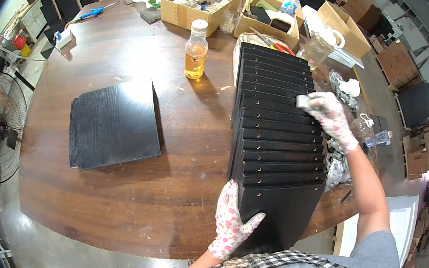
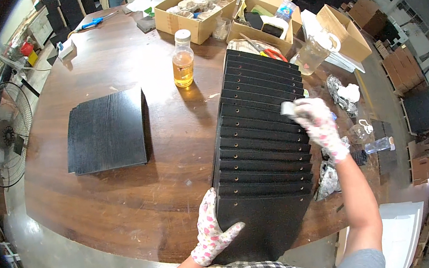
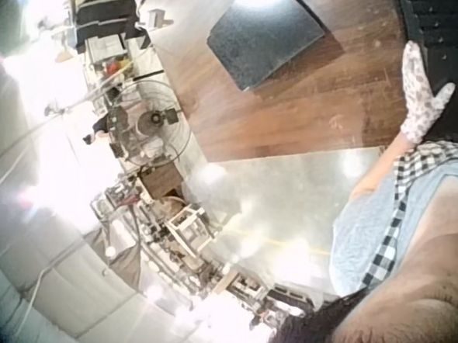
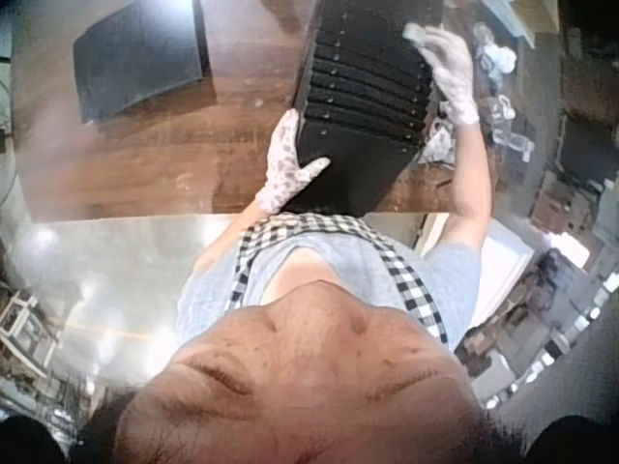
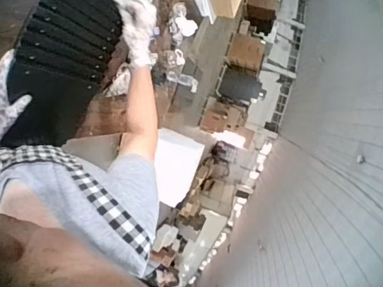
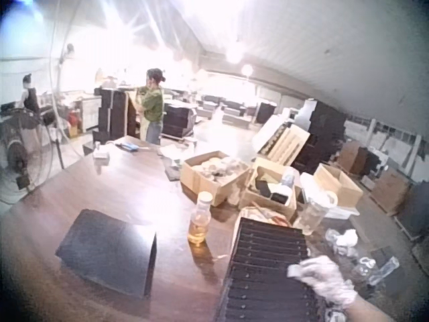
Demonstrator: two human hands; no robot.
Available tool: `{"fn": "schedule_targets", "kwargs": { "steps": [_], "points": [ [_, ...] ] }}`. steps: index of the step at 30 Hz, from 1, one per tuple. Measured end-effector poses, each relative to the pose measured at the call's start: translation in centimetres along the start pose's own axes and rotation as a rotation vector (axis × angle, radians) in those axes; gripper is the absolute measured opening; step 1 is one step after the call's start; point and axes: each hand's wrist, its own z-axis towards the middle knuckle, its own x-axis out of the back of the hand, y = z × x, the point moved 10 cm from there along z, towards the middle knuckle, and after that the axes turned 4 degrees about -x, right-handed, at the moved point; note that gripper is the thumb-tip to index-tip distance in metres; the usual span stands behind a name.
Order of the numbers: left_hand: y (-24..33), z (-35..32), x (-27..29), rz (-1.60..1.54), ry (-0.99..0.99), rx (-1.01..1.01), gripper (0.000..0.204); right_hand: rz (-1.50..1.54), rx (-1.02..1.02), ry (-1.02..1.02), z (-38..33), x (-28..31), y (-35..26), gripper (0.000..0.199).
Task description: The recorder stacks and wipes down black furniture panels at a workshop table.
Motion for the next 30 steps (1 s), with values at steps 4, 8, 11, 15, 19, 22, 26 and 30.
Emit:
{"fn": "schedule_targets", "kwargs": {
  "steps": [4, 8, 11, 15, 19, 22, 26, 30],
  "points": [
    [0.1, 0.0, 0.1, 0.007, 0.001, -0.006, 0.096, -0.14, -0.185, 0.025, -2.3, 3.4, 2.5, 0.022],
    [-0.1, -0.1, 0.0, 0.02, 0.017, -0.039, 0.097, -0.091, 0.173, 0.032, 2.7, -0.3, -9.2, 0.027],
    [0.3, 0.2, -0.1, -0.009, 0.005, -0.053, 0.092, -0.156, 0.294, -0.016, 4.7, -3.8, -13.4, 0.024],
    [0.1, -0.1, 0.2, 0.0, 0.026, -0.055, 0.092, -0.273, 0.333, -0.126, 5.8, -6.2, -15.2, 0.02],
    [0.1, -0.1, -0.2, 0.021, 0.015, -0.082, 0.099, -0.34, 0.324, -0.053, 5.9, -5.3, -15.8, 0.014],
    [0.0, -0.2, 0.1, 0.021, 0.018, -0.083, 0.098, -0.323, 0.341, -0.087, 5.5, -6.8, -16.5, 0.012],
    [0.1, -0.3, 0.1, 0.01, 0.026, -0.094, 0.097, -0.345, 0.297, 0.044, 5.4, -4.9, -13.9, 0.009],
    [0.1, -0.1, -0.1, 0.01, -0.001, -0.093, 0.096, -0.129, 0.255, 0.106, 4.5, -4.2, -12.1, 0.017]
  ]
}}
